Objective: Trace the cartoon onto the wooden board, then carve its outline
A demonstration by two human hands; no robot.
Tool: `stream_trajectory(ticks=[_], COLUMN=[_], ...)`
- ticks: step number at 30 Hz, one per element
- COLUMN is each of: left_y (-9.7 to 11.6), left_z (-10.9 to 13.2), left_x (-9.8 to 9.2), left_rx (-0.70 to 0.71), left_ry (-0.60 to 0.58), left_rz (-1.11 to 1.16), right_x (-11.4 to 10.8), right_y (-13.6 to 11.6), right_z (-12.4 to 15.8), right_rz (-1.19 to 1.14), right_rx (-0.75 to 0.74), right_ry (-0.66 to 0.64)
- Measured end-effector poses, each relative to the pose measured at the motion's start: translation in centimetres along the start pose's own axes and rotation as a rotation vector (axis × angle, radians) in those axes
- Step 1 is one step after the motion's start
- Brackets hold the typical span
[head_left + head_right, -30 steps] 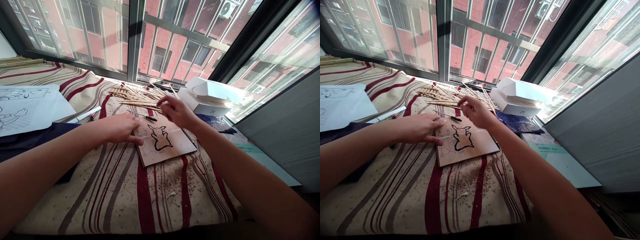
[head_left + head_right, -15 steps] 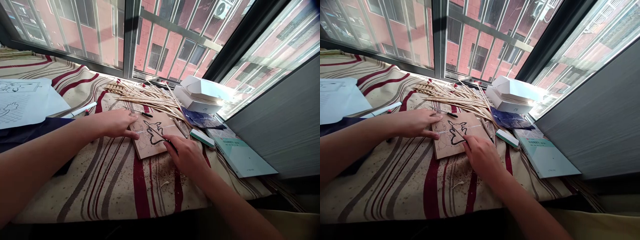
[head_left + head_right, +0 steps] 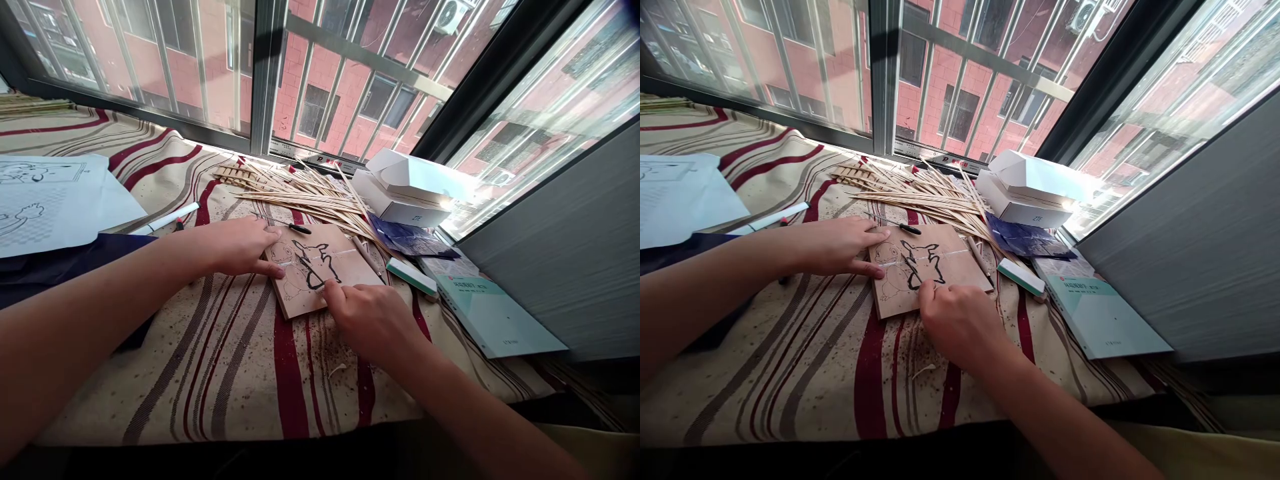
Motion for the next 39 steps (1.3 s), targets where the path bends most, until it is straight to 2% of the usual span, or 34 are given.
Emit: stream_trajectory(ticks=[5, 10, 20, 24, 28, 31, 36, 39], left_y=[0.3, 0.6, 1.0, 1.1, 0.8, 0.7, 0.5, 0.5], left_z=[0.1, 0.1, 0.0, 0.0, 0.0, 0.0, 0.1, 0.1], left_x=[-0.4, -0.7, -1.1, -1.1, -0.9, -0.7, -0.4, -0.3], left_rx=[0.020, 0.029, 0.028, 0.041, 0.028, 0.030, 0.021, 0.028], left_ry=[0.018, -0.001, -0.029, -0.034, -0.025, -0.022, -0.008, -0.005], left_rz=[0.012, 0.006, -0.033, -0.048, -0.013, 0.003, 0.004, 0.004], right_x=[-0.3, -0.4, -0.2, 0.5, 0.2, -0.3, -0.1, 0.4], right_y=[-0.7, -0.8, -0.6, 0.0, 0.6, 1.1, 1.5, 0.7], right_z=[-0.6, -1.0, -0.8, -1.8, -2.6, -1.7, 0.7, 1.6], right_rz=[0.073, -0.013, -0.031, -0.013, -0.005, -0.042, -0.285, -0.350], right_rx=[-0.047, 0.037, 0.055, 0.055, 0.024, 0.109, 0.271, 0.230], right_ry=[-0.200, -0.308, -0.330, -0.310, -0.282, -0.272, -0.060, 0.050])
Point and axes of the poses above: each hand's wrist, its own z-axis away from the middle knuckle, its own x-axis out of the palm, y = z × x, the point moved 5 cm from there along -z, towards the middle knuckle, and after that the axes turned 1 degree about -x, right-handed, at the moved point
